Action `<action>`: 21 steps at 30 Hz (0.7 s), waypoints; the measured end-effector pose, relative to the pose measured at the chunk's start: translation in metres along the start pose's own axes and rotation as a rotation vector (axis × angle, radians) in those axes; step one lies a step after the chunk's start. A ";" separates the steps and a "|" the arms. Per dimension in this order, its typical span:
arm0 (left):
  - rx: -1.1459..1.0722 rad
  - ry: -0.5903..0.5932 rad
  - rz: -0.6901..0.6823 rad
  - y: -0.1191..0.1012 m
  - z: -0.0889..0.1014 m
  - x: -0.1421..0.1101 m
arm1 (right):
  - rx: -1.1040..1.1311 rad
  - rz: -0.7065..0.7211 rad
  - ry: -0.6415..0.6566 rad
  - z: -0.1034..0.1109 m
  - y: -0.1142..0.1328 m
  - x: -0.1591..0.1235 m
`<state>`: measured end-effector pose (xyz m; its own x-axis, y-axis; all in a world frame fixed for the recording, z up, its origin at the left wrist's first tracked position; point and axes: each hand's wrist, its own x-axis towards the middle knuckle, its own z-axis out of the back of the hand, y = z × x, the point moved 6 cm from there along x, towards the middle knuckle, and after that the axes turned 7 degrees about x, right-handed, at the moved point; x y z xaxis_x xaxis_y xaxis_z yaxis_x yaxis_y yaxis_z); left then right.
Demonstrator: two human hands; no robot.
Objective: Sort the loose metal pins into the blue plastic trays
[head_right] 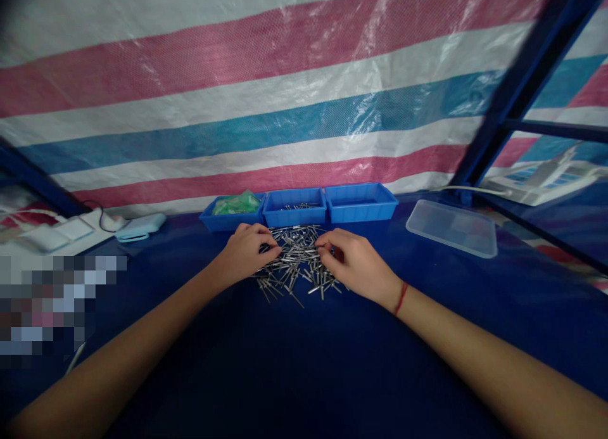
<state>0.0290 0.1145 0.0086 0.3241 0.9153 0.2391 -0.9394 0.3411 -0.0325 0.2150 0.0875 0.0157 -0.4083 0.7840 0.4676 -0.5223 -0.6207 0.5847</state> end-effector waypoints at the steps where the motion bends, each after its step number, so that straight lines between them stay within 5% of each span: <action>1: 0.001 -0.004 0.002 0.001 -0.001 0.000 | 0.000 -0.003 0.002 0.000 0.000 0.000; 8: -0.076 -0.110 0.064 0.004 0.005 0.000 | 0.026 -0.015 0.001 0.001 0.002 -0.001; 15: -0.629 -0.164 -0.042 -0.044 0.018 -0.019 | 0.367 -0.153 -0.086 -0.004 0.014 -0.006; 21: -0.728 -0.182 -0.084 -0.063 0.018 -0.029 | 0.541 -0.182 -0.165 -0.003 0.020 -0.010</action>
<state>0.0766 0.0628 0.0209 0.3087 0.8517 0.4235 -0.5813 0.5213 -0.6248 0.2066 0.0677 0.0206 -0.2040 0.8936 0.3998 -0.0997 -0.4253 0.8996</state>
